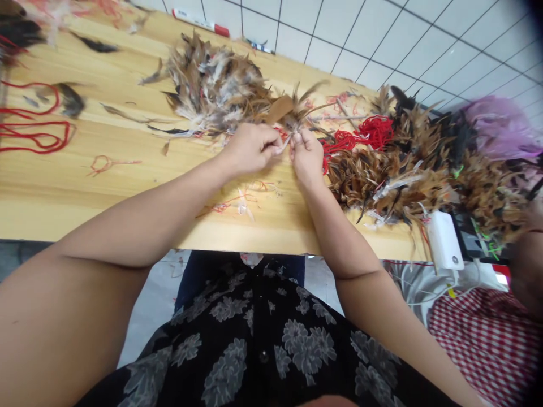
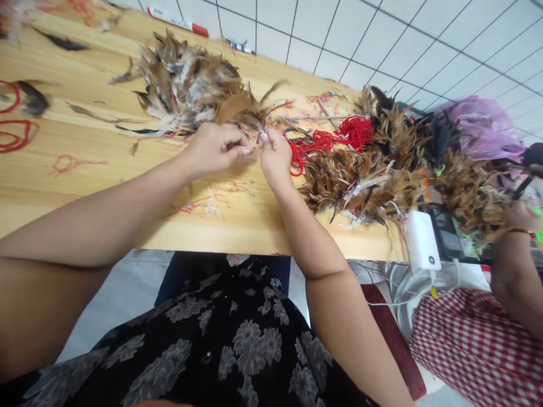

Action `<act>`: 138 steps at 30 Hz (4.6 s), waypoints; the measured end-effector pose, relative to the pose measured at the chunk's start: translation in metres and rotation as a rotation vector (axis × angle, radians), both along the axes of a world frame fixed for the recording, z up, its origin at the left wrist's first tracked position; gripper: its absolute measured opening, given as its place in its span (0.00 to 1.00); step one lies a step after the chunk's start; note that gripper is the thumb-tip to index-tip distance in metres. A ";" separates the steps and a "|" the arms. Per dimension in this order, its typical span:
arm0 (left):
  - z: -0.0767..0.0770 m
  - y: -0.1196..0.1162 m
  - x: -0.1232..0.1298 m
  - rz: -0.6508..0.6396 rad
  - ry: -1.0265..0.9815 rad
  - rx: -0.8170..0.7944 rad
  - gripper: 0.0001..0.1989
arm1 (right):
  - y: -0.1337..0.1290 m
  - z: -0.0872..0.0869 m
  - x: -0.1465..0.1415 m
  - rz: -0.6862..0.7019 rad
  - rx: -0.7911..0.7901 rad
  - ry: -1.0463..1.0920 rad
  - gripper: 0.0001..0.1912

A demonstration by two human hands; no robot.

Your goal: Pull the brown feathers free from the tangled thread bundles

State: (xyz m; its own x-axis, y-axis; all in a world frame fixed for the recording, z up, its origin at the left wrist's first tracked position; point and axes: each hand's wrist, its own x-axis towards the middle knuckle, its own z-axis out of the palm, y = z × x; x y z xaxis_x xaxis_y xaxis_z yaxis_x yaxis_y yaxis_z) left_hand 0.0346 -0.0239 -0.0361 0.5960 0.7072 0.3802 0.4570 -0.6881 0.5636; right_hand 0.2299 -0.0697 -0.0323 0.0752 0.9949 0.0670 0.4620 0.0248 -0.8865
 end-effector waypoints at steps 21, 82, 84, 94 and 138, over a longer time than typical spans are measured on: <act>0.025 0.028 -0.035 -0.083 -0.121 -0.191 0.23 | -0.011 0.008 -0.014 0.120 -0.029 0.165 0.22; 0.016 0.003 -0.005 -0.317 -0.776 -0.777 0.11 | -0.020 0.019 -0.027 0.102 -0.538 1.332 0.19; 0.013 0.006 -0.006 -0.337 -0.780 -0.753 0.10 | -0.022 0.022 -0.028 0.078 -0.520 1.349 0.19; 0.008 0.016 -0.010 -0.260 -0.642 -0.641 0.18 | -0.022 0.020 -0.030 0.100 -0.473 1.422 0.19; 0.001 0.026 -0.013 -0.215 -0.591 -0.612 0.12 | -0.026 0.029 -0.039 -0.042 -0.553 1.359 0.19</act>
State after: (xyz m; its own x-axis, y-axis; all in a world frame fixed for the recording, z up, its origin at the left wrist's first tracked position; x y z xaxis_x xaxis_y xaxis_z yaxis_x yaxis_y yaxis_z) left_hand 0.0215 0.0020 -0.0350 0.5654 0.7829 0.2598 -0.1312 -0.2256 0.9654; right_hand 0.1913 -0.0957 -0.0037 -0.2031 0.8654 -0.4580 -0.7256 -0.4471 -0.5231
